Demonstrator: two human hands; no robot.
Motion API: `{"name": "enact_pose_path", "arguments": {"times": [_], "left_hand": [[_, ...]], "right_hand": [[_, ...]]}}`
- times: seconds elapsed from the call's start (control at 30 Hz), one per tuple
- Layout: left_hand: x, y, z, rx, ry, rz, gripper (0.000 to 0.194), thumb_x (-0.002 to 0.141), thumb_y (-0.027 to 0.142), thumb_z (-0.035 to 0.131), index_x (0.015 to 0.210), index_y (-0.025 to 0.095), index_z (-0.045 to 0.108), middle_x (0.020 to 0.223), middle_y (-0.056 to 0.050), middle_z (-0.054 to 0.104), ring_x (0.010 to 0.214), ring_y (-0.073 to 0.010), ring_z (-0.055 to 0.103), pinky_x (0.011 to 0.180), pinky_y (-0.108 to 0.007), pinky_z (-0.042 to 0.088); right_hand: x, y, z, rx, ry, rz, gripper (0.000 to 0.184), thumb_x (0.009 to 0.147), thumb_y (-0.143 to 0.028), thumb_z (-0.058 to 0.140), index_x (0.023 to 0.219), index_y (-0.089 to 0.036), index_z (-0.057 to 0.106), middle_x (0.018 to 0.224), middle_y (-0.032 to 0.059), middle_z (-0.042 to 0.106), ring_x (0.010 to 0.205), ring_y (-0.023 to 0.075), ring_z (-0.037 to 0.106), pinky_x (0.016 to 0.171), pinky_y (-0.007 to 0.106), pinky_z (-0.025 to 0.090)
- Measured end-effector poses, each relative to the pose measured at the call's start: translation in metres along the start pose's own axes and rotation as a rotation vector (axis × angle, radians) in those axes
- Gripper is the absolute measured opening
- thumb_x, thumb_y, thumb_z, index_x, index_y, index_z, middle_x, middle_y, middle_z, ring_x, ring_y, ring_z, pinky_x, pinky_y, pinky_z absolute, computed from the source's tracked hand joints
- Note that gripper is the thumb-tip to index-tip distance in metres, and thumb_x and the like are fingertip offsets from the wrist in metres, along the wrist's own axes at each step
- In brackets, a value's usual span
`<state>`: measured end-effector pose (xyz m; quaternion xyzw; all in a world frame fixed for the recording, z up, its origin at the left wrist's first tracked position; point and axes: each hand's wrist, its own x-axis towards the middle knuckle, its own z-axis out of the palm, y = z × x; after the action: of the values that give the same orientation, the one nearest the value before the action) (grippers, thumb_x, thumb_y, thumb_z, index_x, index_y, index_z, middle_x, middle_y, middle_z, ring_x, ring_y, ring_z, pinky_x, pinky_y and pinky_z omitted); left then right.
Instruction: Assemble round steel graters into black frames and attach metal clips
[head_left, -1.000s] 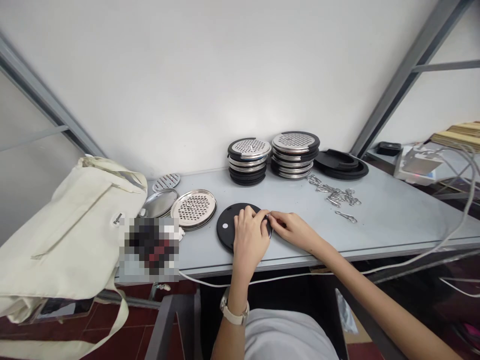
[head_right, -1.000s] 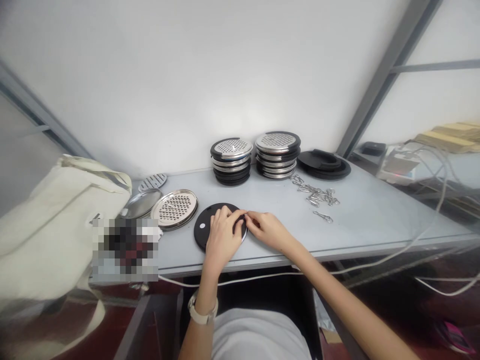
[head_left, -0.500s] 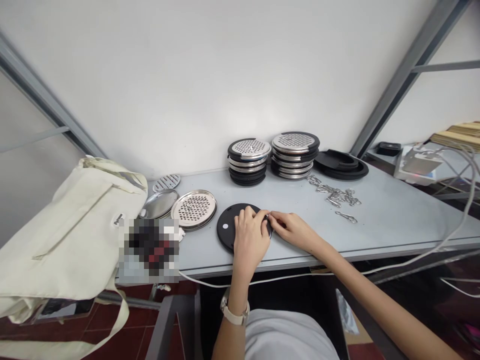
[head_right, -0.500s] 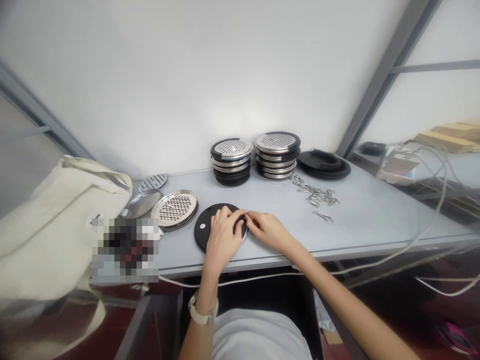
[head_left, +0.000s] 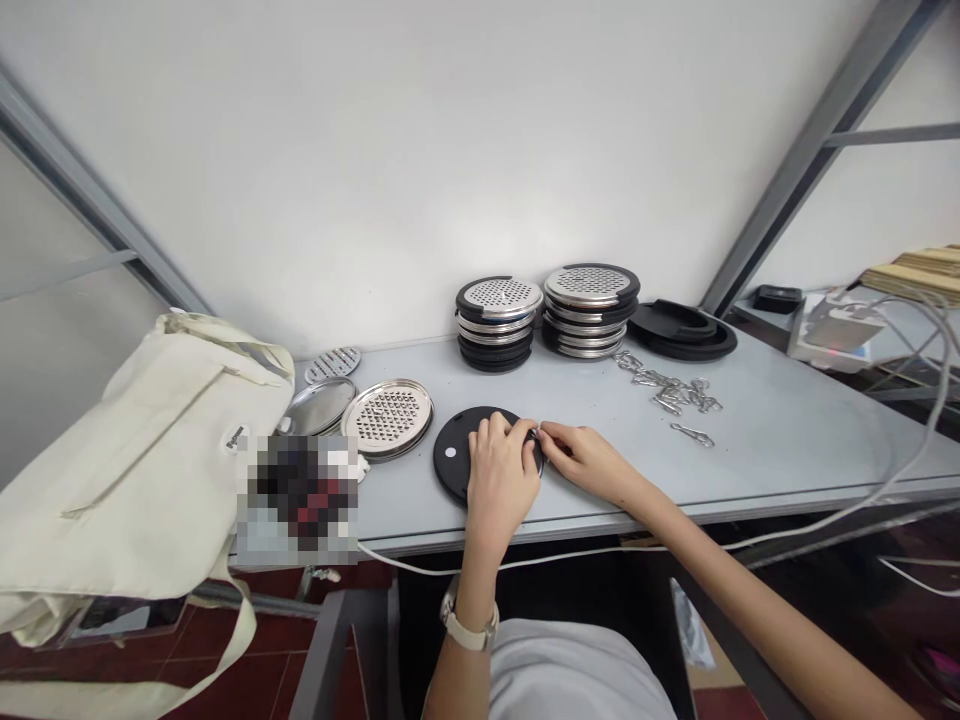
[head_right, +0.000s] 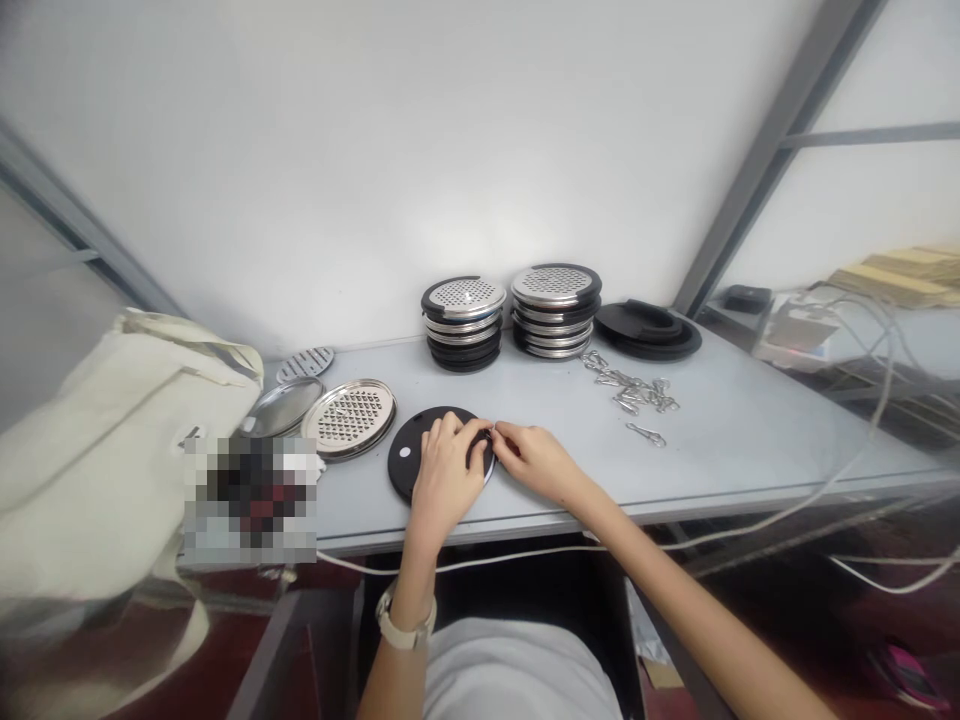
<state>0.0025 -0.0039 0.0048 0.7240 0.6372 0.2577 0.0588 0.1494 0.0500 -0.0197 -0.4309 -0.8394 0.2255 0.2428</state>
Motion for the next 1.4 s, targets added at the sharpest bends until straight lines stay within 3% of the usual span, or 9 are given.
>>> {"name": "enact_pose_path", "arguments": {"times": [1.4], "left_hand": [[0.0004,-0.0017,0.0033,0.016,0.021,0.013,0.018,0.092,0.021,0.043,0.105,0.025,0.055,0.097,-0.004,0.05,0.096,-0.021,0.047,0.085,-0.035,0.037]], "right_hand": [[-0.0016,0.0025,0.0008,0.025,-0.01,-0.015,0.019,0.088,-0.029,0.042,0.071,-0.021,0.041,0.059,-0.005,0.045,0.052,0.0098,0.04,0.054,0.022,0.029]]}}
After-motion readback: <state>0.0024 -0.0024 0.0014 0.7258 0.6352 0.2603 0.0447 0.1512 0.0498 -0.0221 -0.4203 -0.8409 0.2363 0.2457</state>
